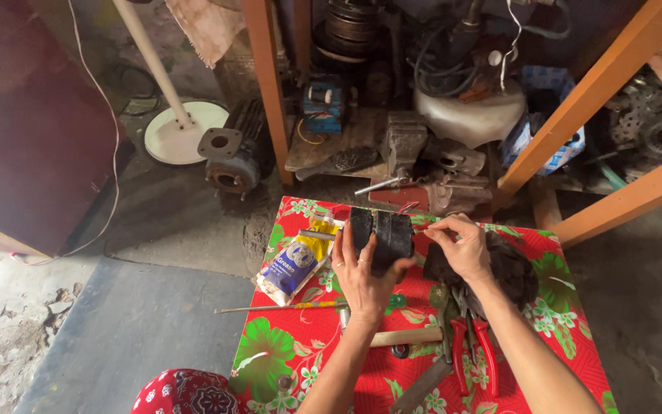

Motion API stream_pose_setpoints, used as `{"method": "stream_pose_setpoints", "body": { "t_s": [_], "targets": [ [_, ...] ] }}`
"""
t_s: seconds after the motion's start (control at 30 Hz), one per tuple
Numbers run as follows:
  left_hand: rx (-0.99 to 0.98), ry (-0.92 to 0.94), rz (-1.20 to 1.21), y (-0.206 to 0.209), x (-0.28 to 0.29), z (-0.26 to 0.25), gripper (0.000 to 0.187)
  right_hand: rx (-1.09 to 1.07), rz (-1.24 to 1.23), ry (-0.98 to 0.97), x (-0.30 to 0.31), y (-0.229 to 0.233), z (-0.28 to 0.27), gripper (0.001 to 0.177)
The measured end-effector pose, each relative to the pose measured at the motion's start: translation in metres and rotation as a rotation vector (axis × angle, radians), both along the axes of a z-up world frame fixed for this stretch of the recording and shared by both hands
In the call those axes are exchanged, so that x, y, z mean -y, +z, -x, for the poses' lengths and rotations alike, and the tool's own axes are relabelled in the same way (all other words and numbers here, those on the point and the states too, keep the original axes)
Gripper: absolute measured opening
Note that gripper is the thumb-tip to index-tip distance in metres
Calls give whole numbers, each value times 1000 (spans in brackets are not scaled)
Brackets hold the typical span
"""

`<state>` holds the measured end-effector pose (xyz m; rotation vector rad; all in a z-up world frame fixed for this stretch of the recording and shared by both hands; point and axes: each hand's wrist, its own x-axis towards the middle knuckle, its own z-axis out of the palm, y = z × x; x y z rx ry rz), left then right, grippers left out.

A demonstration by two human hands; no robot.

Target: The person disassembles an electric motor component, using a screwdriver to remove internal wires and hardware. They then pull the internal rotor and winding assembly apart to access the individual pieces.

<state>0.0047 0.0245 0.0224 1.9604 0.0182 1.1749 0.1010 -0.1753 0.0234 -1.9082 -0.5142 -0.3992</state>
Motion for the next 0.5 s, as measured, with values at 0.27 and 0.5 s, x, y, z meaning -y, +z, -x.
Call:
{"method": "stream_pose_setpoints", "body": {
  "t_s": [0.27,0.5],
  "targets": [
    [-85,91,-32,-4,18,1,88,201,169,-101,-7,11,11,11],
    [-120,48,-18,-10,17,6,88,-210,299,-179,-7,15,10,21]
  ]
}}
